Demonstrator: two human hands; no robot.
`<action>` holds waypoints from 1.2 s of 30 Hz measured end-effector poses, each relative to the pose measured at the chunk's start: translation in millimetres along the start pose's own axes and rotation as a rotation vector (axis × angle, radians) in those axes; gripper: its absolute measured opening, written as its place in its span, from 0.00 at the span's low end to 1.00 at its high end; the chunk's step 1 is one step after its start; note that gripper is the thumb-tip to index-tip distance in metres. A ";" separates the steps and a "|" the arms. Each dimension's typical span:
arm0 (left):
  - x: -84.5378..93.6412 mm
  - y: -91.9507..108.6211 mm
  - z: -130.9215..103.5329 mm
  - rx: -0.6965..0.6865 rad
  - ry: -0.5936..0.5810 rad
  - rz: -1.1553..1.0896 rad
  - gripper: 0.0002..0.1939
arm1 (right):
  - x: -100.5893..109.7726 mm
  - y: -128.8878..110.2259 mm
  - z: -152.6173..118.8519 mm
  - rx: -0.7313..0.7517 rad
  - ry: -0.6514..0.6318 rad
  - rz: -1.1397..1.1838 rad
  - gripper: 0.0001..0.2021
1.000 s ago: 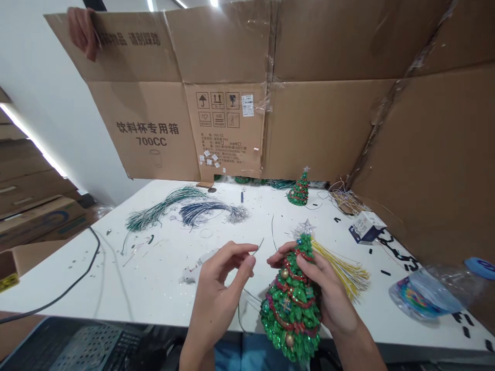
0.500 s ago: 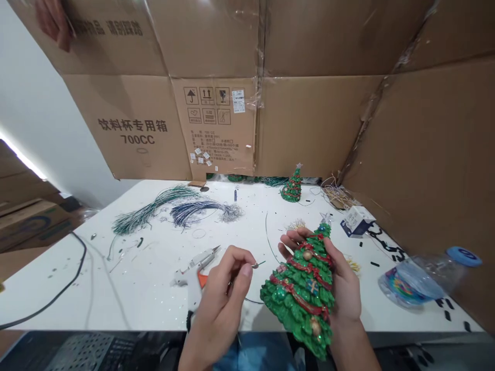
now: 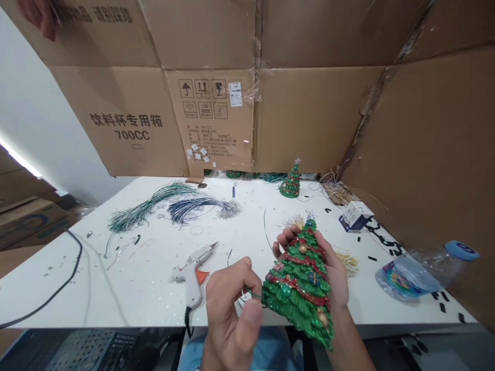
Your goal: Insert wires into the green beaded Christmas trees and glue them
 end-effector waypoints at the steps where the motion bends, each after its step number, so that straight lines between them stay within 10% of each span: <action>1: -1.3 -0.5 -0.7 0.025 0.007 -0.045 0.28 | -0.3 0.3 0.5 0.003 -0.001 -0.006 0.13; 12: -16.0 -11.1 -7.0 0.191 0.183 -0.152 0.23 | -7.9 20.4 -8.2 -0.022 -0.060 -0.057 0.13; 24: 10.5 -17.3 13.5 0.301 0.433 -0.494 0.23 | -22.2 24.2 -38.1 0.288 -0.317 -0.356 0.26; 29: 5.1 -18.7 7.8 0.343 0.406 -0.387 0.23 | -17.9 28.7 -33.7 0.507 -0.284 -0.316 0.23; 36: 2.9 -31.3 7.6 0.383 0.124 -0.052 0.23 | -17.2 6.2 -26.6 0.406 -0.174 -0.347 0.20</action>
Point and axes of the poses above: each hand's wrist, its own z-axis towards the middle knuckle, its own x-axis out of the back of the hand, y = z × x, the point moved 4 cm from there along z, towards the middle knuckle, and after that the axes turned 7 degrees about y, right-handed, at the moved point
